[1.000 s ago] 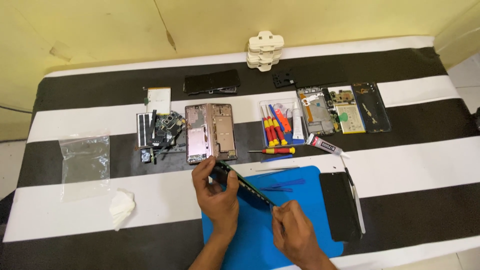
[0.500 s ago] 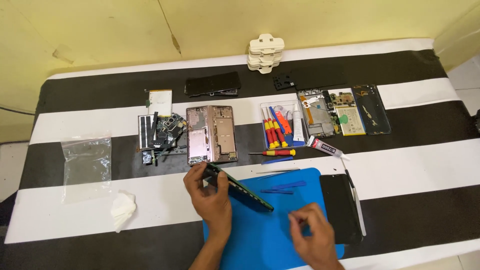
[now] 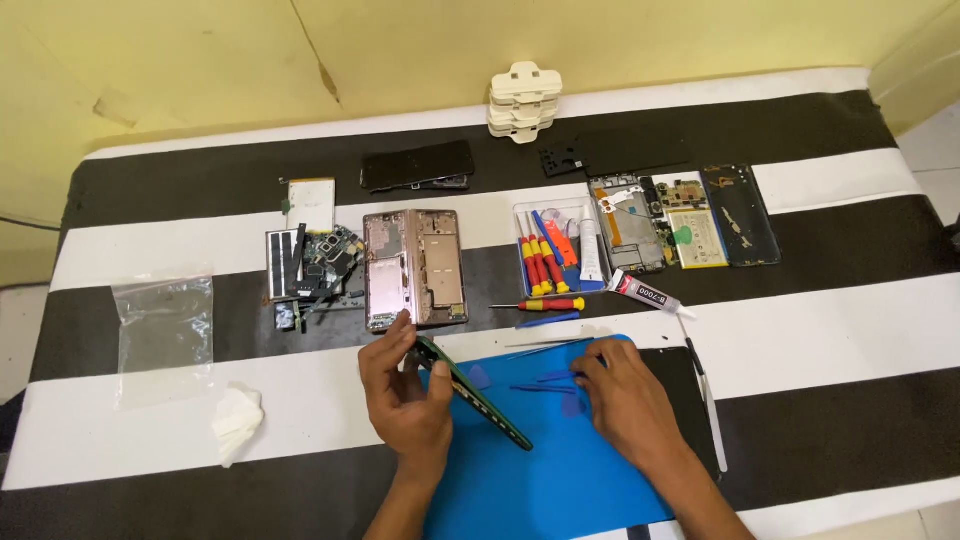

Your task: A person uses a plastic prying tool to carefully remove the back cover of a smartphone on a repair workbench.

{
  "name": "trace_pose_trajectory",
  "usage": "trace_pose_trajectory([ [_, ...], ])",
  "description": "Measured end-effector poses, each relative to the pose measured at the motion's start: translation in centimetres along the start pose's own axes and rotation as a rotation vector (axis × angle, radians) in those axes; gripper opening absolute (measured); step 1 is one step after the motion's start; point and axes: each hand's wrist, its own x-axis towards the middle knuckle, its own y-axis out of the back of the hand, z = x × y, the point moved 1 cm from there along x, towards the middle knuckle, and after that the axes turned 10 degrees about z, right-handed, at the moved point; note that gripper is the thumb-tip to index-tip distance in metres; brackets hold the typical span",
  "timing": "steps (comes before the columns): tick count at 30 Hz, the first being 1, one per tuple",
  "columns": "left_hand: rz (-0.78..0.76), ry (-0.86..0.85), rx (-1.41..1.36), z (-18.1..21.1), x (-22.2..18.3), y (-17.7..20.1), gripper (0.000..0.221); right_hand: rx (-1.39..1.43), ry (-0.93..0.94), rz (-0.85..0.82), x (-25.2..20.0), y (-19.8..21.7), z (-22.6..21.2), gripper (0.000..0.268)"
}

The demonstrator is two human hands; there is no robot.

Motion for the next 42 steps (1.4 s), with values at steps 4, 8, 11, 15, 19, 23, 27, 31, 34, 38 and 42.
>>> trace_pose_trajectory([
  [4,0.036,0.062,0.044,-0.5,0.3,0.5,0.032,-0.014,0.050,-0.059,0.4,0.2,0.8,0.015],
  [8,0.087,0.080,0.051,-0.9,0.3,0.5,0.030,0.067,0.022,-0.011,2.1,1.5,-0.7,0.023],
  [11,0.081,0.029,0.042,-0.8,0.0,0.6,0.030,0.015,0.036,-0.034,3.8,-0.4,-0.7,0.029],
  [15,0.077,0.034,0.036,-0.8,-0.2,0.8,0.030,-0.051,0.227,0.004,4.0,-2.5,0.5,0.013],
  [19,0.091,0.042,0.110,-0.1,0.0,0.6,0.032,0.021,-0.010,-0.073,2.2,2.6,-3.6,0.027],
  [23,0.173,0.089,0.149,-0.1,-0.3,0.7,0.028,0.221,-0.271,-0.282,-3.0,3.4,-6.1,0.024],
  [27,0.194,0.145,0.190,0.3,-0.6,0.8,0.029,0.282,-0.200,-0.030,-6.5,2.0,-6.9,0.021],
  [31,0.190,0.073,0.217,0.3,-0.6,0.7,0.032,0.287,-0.242,0.008,-6.5,1.8,-7.9,0.020],
  [34,0.206,0.060,0.240,0.7,-0.9,0.6,0.031,0.262,-0.163,0.055,-6.8,1.8,-8.5,0.021],
  [38,0.188,-0.021,0.262,1.3,-1.3,0.5,0.033,0.088,-0.145,0.188,-7.3,1.3,-10.2,0.014],
  [42,0.158,-0.056,0.242,1.9,-1.7,0.4,0.038,-0.018,-0.184,0.336,-7.5,1.1,-11.8,0.016],
])
